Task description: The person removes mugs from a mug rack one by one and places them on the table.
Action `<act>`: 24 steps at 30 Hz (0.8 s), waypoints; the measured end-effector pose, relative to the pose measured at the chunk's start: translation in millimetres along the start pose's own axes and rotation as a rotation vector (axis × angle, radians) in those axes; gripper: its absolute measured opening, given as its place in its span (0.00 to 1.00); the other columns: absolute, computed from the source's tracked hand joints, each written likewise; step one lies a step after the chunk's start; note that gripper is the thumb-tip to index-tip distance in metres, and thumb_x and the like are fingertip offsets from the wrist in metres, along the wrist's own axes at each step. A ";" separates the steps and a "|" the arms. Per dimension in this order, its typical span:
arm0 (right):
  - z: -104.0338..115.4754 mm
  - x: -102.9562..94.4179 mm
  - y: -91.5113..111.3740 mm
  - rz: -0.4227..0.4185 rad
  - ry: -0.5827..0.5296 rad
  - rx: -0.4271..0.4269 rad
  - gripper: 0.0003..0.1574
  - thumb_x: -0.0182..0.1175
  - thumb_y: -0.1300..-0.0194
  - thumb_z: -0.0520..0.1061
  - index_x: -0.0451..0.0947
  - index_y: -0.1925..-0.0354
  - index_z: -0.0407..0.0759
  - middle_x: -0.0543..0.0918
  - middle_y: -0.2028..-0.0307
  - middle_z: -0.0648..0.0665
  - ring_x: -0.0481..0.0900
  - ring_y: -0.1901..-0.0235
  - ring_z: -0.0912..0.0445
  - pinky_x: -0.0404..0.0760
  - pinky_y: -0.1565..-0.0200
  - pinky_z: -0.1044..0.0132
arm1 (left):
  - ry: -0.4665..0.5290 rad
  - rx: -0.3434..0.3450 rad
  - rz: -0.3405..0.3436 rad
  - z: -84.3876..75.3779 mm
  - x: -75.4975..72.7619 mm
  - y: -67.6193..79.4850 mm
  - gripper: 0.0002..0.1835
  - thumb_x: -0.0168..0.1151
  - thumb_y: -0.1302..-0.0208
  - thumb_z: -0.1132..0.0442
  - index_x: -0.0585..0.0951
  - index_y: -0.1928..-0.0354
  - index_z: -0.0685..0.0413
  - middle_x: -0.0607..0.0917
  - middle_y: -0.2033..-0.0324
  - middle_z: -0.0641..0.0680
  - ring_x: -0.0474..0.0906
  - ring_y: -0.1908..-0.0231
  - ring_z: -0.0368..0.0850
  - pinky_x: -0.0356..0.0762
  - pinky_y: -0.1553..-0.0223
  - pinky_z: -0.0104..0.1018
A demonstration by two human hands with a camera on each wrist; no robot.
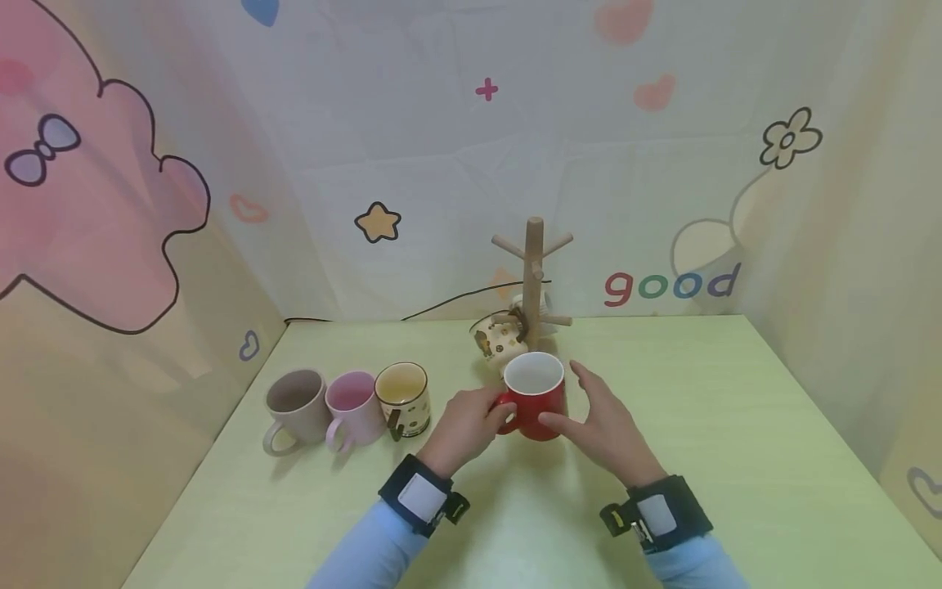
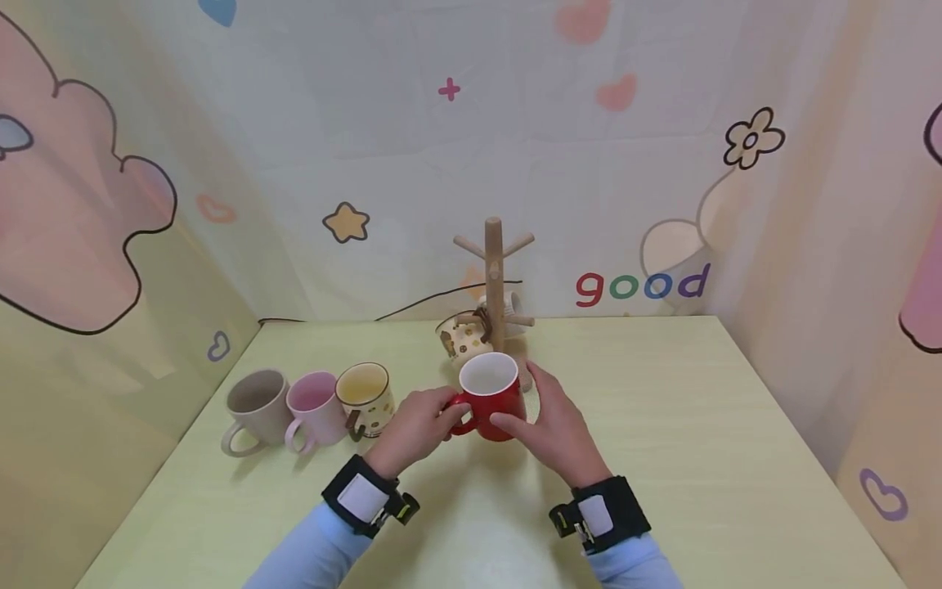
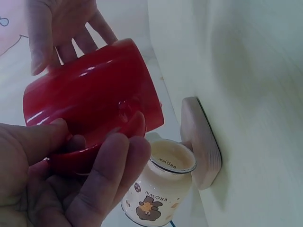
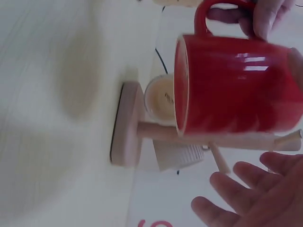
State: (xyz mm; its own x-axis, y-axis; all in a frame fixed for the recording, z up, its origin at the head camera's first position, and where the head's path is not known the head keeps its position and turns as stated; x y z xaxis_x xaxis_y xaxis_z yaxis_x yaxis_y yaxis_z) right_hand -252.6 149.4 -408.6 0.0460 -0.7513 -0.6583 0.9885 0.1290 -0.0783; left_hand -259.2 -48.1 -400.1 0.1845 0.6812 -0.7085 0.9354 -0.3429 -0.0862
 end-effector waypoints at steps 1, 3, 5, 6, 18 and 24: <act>-1.6 -2.4 1.1 0.004 0.032 0.007 0.63 0.67 0.41 0.68 0.49 0.24 0.39 0.58 0.27 0.31 0.58 0.30 0.33 0.67 0.42 0.32 | 0.000 -0.012 -0.010 0.7 0.0 1.1 0.11 0.59 0.27 0.56 0.82 0.49 0.52 0.85 0.64 0.52 0.76 0.69 0.45 0.74 0.71 0.34; -5.5 -7.1 3.1 0.005 0.092 0.014 0.63 0.64 0.40 0.71 0.50 0.24 0.37 0.58 0.28 0.30 0.57 0.30 0.32 0.66 0.41 0.32 | 0.001 -0.039 -0.028 2.7 -0.3 3.4 0.11 0.59 0.28 0.57 0.82 0.50 0.54 0.85 0.64 0.51 0.76 0.68 0.45 0.74 0.70 0.34; -9.8 -11.8 4.5 0.004 0.147 0.016 0.62 0.61 0.39 0.72 0.52 0.25 0.36 0.58 0.28 0.29 0.57 0.30 0.33 0.65 0.40 0.32 | -0.004 -0.059 -0.048 5.1 -1.2 5.9 0.11 0.60 0.28 0.57 0.82 0.52 0.55 0.86 0.65 0.51 0.76 0.68 0.45 0.74 0.70 0.35; -11.9 -13.9 5.3 0.003 0.175 0.014 0.61 0.61 0.38 0.72 0.53 0.25 0.35 0.59 0.29 0.29 0.57 0.30 0.33 0.64 0.40 0.33 | -0.007 -0.069 -0.057 6.1 -2.2 7.3 0.10 0.60 0.28 0.57 0.82 0.53 0.56 0.85 0.65 0.51 0.76 0.68 0.46 0.74 0.70 0.35; -31.9 -22.4 17.2 0.062 0.486 0.026 0.56 0.62 0.40 0.71 0.67 0.35 0.27 0.71 0.40 0.22 0.69 0.41 0.28 0.71 0.45 0.34 | -0.053 -0.068 -0.146 16.3 -20.1 35.6 0.08 0.61 0.29 0.59 0.81 0.59 0.57 0.85 0.68 0.51 0.78 0.69 0.45 0.76 0.68 0.36; -38.8 -20.8 21.1 0.074 0.564 0.016 0.52 0.64 0.41 0.70 0.72 0.39 0.27 0.77 0.46 0.24 0.76 0.47 0.30 0.76 0.51 0.36 | -0.121 -0.050 -0.203 25.2 -36.6 55.6 0.07 0.62 0.30 0.59 0.81 0.63 0.56 0.83 0.71 0.49 0.75 0.70 0.44 0.75 0.68 0.36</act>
State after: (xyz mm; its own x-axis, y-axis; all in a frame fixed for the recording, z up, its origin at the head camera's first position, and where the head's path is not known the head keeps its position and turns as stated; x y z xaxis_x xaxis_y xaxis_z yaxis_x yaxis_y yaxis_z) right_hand -238.3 192.9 -425.7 0.0360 -0.2782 -0.9599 0.9879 0.1550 -0.0079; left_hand -221.5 -108.4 -396.7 -0.0436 0.6493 -0.7593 0.9640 -0.1722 -0.2027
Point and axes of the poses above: each hand's wrist, its own y-axis away from the middle knuckle, its own x-axis out of the palm, z = x × y, the point moved 4 cm from there along -y, towards the middle knuckle
